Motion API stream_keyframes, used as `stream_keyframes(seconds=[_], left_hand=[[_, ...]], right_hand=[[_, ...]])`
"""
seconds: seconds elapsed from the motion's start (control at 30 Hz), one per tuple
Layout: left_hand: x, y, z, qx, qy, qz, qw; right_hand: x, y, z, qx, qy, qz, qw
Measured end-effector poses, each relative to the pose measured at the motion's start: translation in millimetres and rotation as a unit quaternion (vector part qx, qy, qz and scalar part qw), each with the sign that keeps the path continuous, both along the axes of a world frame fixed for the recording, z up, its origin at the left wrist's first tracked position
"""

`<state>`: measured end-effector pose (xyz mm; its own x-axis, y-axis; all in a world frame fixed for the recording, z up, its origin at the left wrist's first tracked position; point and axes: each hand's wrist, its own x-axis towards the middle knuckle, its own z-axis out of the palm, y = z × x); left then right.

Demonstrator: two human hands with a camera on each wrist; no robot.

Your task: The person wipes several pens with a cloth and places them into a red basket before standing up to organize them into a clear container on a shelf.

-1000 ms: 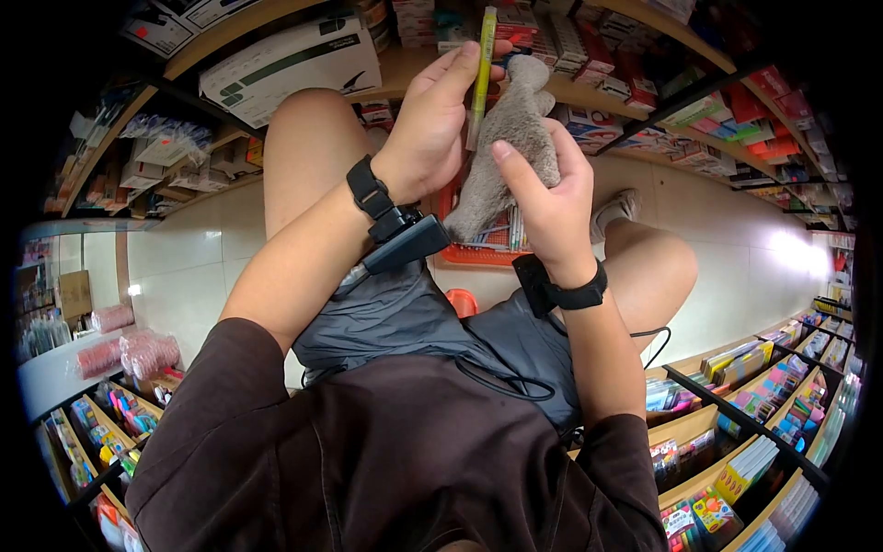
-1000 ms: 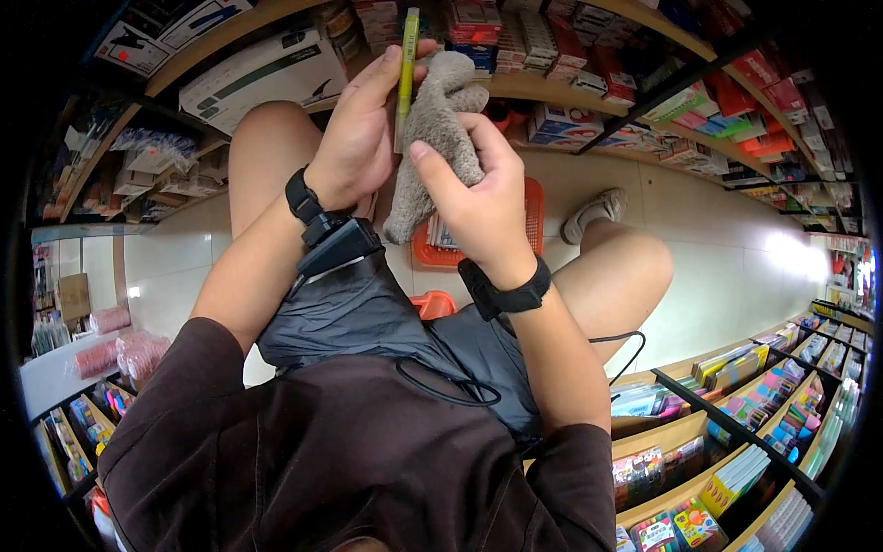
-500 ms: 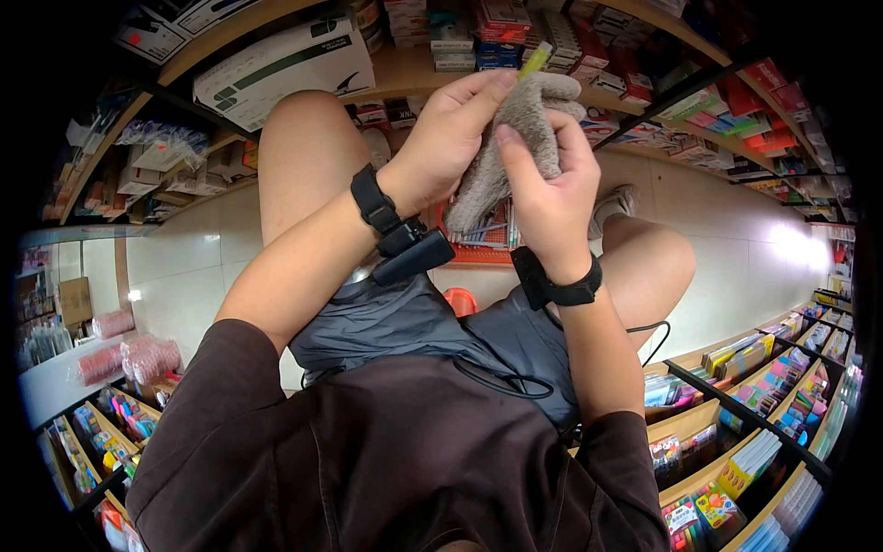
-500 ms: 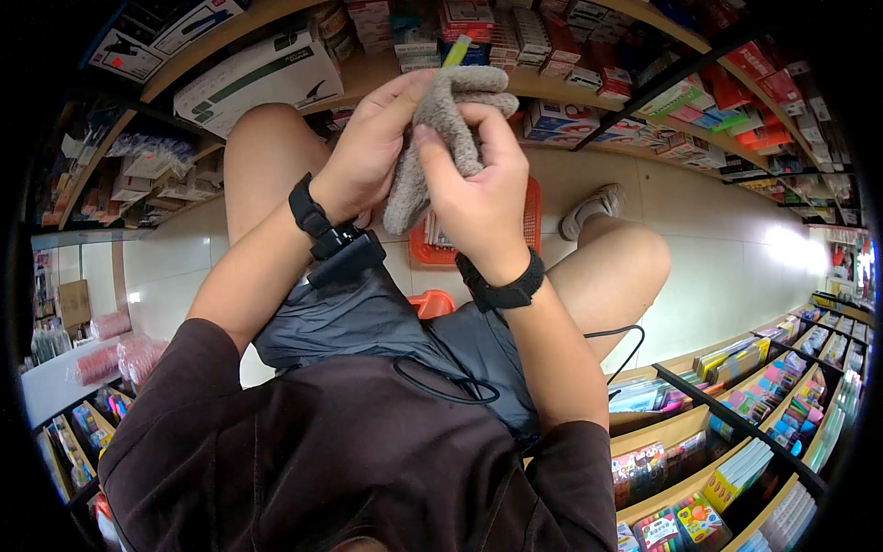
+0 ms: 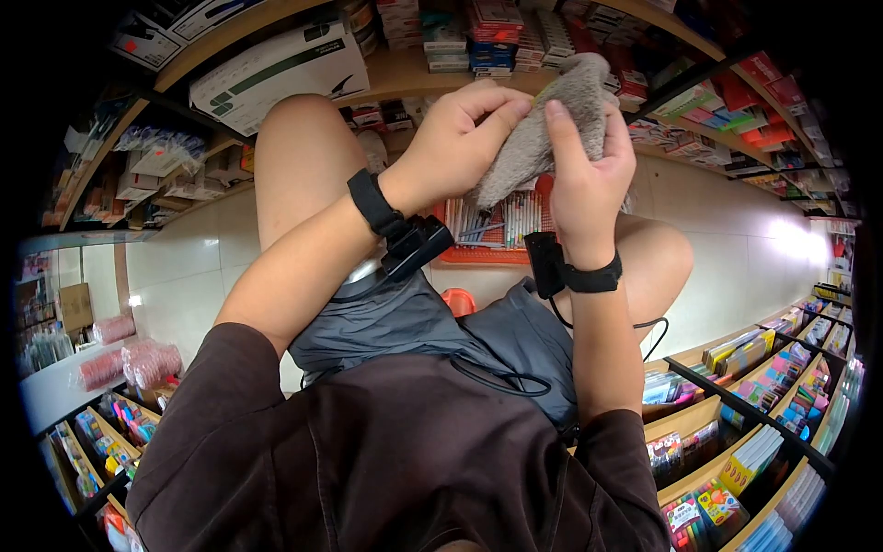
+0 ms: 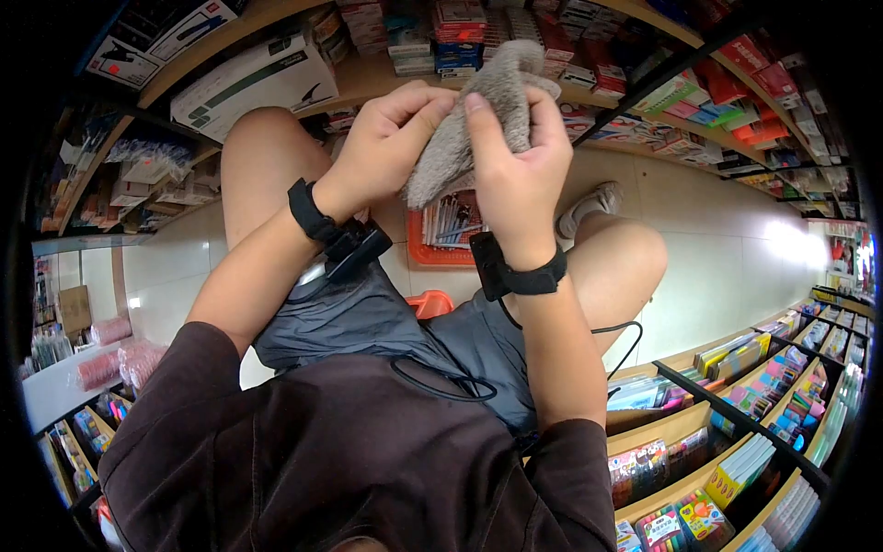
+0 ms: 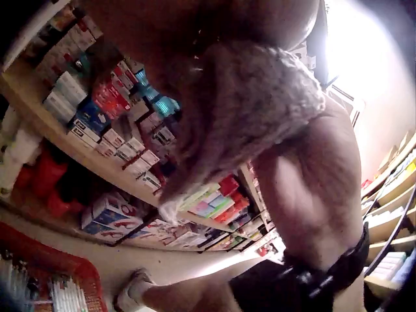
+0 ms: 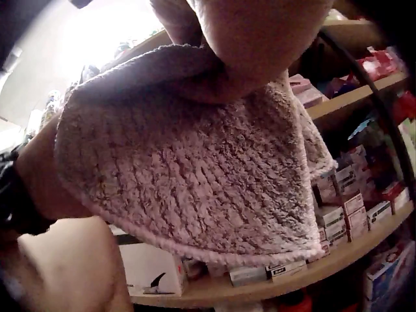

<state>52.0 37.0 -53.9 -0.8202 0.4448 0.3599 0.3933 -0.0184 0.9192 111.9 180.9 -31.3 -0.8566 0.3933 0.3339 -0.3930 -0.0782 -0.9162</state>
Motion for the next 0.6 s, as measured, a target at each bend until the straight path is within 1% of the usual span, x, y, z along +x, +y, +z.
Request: stream_keyframes(seconds=[0.1, 0.2, 0.3, 0.37, 0.43, 0.5, 0.6], left_hand=[[1, -4, 7, -0.084, 0.046, -0.013, 0.995], [2, -4, 7, -0.077, 0.055, -0.011, 0.995], [5, -2, 8, 0.008, -0.034, -0.016, 0.999], [4, -1, 5, 0.089, -0.154, -0.048, 0.983], [4, -2, 6, 0.159, -0.257, -0.073, 0.950], [4, -3, 11, 0.219, -0.344, -0.091, 0.908], [2, -2, 11, 0.325, -0.370, -0.114, 0.863]], right_hand=[[-7, 12, 0, -0.054, -0.002, -0.008, 0.998], [-9, 19, 0, -0.063, -0.008, 0.011, 0.998], [-9, 16, -3, -0.057, 0.002, 0.025, 0.998], [-7, 10, -1, -0.061, 0.006, 0.041, 0.997], [-4, 1, 2, -0.084, 0.000, 0.066, 0.994], [-3, -5, 1, -0.080, -0.005, 0.076, 0.994], [-3, -12, -6, -0.063, -0.021, 0.102, 0.993]])
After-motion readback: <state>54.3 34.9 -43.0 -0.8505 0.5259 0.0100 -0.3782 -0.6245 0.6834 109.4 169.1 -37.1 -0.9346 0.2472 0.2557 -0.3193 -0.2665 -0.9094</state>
